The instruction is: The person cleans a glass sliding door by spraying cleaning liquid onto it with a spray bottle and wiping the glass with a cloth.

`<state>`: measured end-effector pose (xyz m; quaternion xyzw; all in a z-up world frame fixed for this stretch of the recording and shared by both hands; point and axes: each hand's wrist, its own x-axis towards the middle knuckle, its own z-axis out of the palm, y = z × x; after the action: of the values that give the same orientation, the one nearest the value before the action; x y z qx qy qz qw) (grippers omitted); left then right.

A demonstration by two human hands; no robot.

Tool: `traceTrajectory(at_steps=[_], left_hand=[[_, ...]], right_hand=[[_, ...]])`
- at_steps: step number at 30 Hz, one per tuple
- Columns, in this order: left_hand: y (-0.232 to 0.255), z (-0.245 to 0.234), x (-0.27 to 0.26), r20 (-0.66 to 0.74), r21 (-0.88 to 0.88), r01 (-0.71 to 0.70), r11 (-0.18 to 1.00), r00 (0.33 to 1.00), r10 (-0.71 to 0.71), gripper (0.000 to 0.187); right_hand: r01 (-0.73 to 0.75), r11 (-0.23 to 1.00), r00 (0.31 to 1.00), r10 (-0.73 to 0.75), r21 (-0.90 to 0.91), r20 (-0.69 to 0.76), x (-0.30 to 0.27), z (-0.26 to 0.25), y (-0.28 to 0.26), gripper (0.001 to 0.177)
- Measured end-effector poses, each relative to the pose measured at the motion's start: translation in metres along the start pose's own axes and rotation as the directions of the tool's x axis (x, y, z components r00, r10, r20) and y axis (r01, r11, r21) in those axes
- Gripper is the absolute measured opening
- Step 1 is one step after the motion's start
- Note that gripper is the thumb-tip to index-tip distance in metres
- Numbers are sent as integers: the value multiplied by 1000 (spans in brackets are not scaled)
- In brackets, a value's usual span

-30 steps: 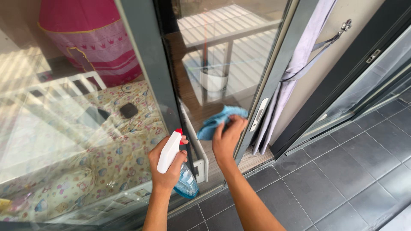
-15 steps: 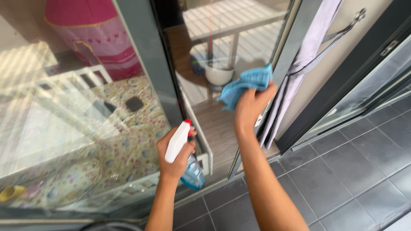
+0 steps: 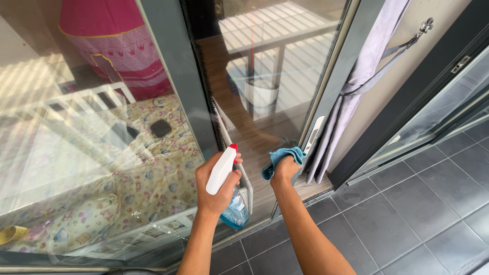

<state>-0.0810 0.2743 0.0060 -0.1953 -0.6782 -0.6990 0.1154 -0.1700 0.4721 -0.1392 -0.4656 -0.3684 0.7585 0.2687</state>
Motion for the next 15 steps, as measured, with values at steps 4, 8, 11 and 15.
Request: traceTrajectory(at_steps=[4,8,11,15], left_hand=[[2,1,0,-4,-32,7,999,1000,-8,32],[2,1,2,-10,-16,3,1000,1000,-3,34],[0,2,0,-19,-20,18,1000,1000,-18,33],[-2,-1,0,-40,-37,4,999,999,-6,30]], right_hand=[[487,871,859,-491,66,145,-29,21,-45,22],[850,506,457,-847,148,270,-98,50,-124,20],[963,258,215,-912,81,350,-148,56,-147,21],[992,50,-11,-876,112,483,-151,43,-116,26]])
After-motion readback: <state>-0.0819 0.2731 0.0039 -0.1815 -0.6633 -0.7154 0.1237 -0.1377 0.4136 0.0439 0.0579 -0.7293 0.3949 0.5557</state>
